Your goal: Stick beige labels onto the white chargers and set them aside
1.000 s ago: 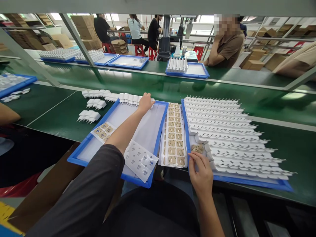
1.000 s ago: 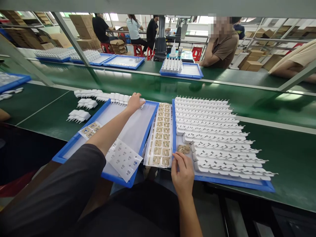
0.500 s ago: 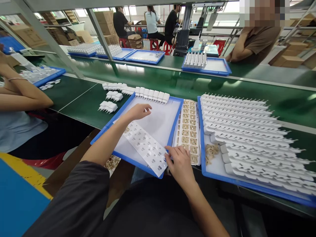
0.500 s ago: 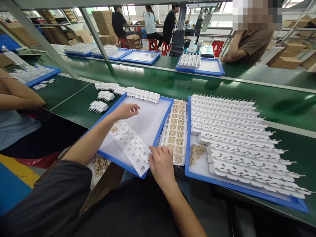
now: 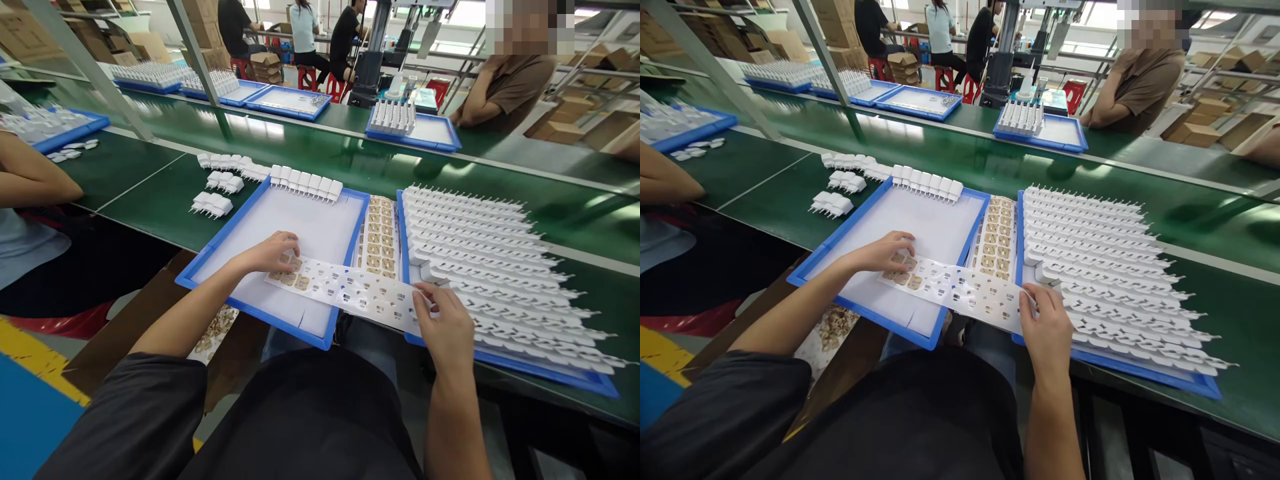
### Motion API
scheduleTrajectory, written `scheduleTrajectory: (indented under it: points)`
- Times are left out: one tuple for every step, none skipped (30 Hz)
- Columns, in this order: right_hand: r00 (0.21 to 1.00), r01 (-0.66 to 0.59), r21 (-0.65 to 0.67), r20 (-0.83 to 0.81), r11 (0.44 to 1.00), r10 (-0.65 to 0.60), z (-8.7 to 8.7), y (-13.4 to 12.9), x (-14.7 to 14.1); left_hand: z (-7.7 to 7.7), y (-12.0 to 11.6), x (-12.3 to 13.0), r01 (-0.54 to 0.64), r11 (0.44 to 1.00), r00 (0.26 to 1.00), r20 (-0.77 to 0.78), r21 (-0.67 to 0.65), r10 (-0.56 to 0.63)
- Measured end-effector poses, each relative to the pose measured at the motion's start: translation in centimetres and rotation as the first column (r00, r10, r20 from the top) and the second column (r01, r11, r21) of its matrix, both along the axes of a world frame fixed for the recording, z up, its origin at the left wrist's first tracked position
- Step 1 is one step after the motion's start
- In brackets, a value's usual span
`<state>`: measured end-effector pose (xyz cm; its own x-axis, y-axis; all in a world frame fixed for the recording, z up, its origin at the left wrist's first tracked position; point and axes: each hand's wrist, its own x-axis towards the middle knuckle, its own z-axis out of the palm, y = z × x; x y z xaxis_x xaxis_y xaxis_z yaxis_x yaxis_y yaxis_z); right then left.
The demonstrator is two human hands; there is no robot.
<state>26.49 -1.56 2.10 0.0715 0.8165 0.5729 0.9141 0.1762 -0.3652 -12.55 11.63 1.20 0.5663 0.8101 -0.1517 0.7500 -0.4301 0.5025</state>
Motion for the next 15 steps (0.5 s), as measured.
scheduleTrajectory:
  points:
    - [0.999, 0.019, 0.009, 0.035, 1.0, -0.019, 0.0, 0.1, -0.3, 0.0, -0.3, 0.4, 0.012, 1.0, 1.0, 0.006, -0.002, -0.012]
    - [0.996, 0.047, 0.03, 0.069, 0.998, -0.049, 0.0, 0.1, -0.9, 0.0, -0.5, 0.6, 0.017, 1.0, 1.0, 0.003, -0.001, -0.017]
    - [0.992, 0.073, 0.063, 0.097, 0.995, -0.079, 0.1, 0.0, -1.6, 0.0, -0.6, 0.8, 0.021, 1.0, 1.0, -0.005, 0.001, -0.021]
    - [0.99, 0.077, 0.092, 0.111, 0.993, -0.087, 0.2, 0.0, -2.5, 0.0, -0.7, 0.8, 0.03, 1.0, 0.999, -0.012, -0.004, -0.03]
    - [0.993, 0.045, 0.106, 0.108, 0.993, -0.057, 0.4, 0.0, -3.7, 0.0, -0.8, 0.9, 0.037, 0.999, 0.999, -0.015, -0.012, -0.037]
    - [0.996, -0.026, 0.105, 0.092, 0.994, 0.017, 0.6, 0.1, -5.0, 0.0, -0.9, 0.9, 0.041, 0.999, 0.999, -0.007, -0.017, -0.041]
    - [0.989, -0.135, 0.083, 0.069, 0.987, 0.129, 0.8, 0.2, -6.5, 0.0, -0.9, 0.9, 0.044, 0.999, 0.999, 0.012, -0.019, -0.043]
    - [0.968, -0.25, 0.055, 0.045, 0.967, 0.248, 0.9, 0.4, -8.0, 0.1, -1.0, 1.0, 0.047, 0.999, 0.998, 0.039, -0.018, -0.046]
    - [0.939, -0.344, 0.026, 0.029, 0.939, 0.343, 1.0, 0.6, -9.6, 0.2, -1.1, 1.1, 0.053, 0.998, 0.996, 0.069, -0.021, -0.051]
    - [0.911, -0.411, -0.011, 0.02, 0.912, 0.411, 0.9, 0.9, -11.0, 0.5, -1.2, 1.3, 0.057, 0.998, 0.994, 0.101, -0.04, -0.053]
    - [0.886, -0.461, -0.043, 0.02, 0.886, 0.463, 0.8, 1.2, -12.3, 0.8, -1.4, 1.4, 0.058, 0.995, 0.99, 0.136, -0.078, -0.047]
    - [0.868, -0.494, -0.064, 0.022, 0.867, 0.497, 0.6, 1.6, -13.4, 1.3, -1.6, 1.5, 0.054, 0.99, 0.984, 0.176, -0.134, -0.03]
    - [0.855, -0.514, -0.079, 0.027, 0.854, 0.517, 0.4, 1.9, -14.3, 1.7, -1.8, 1.6, 0.045, 0.978, 0.976, 0.218, -0.205, 0.001]
    - [0.849, -0.522, -0.085, 0.035, 0.848, 0.527, 0.1, 2.3, -14.9, 2.1, -2.0, 1.7, 0.037, 0.958, 0.964, 0.261, -0.284, 0.04]
    - [0.849, -0.522, -0.084, 0.041, 0.849, 0.526, -0.2, 2.5, -15.3, 2.5, -2.1, 1.7, 0.038, 0.932, 0.95, 0.302, -0.361, 0.079]
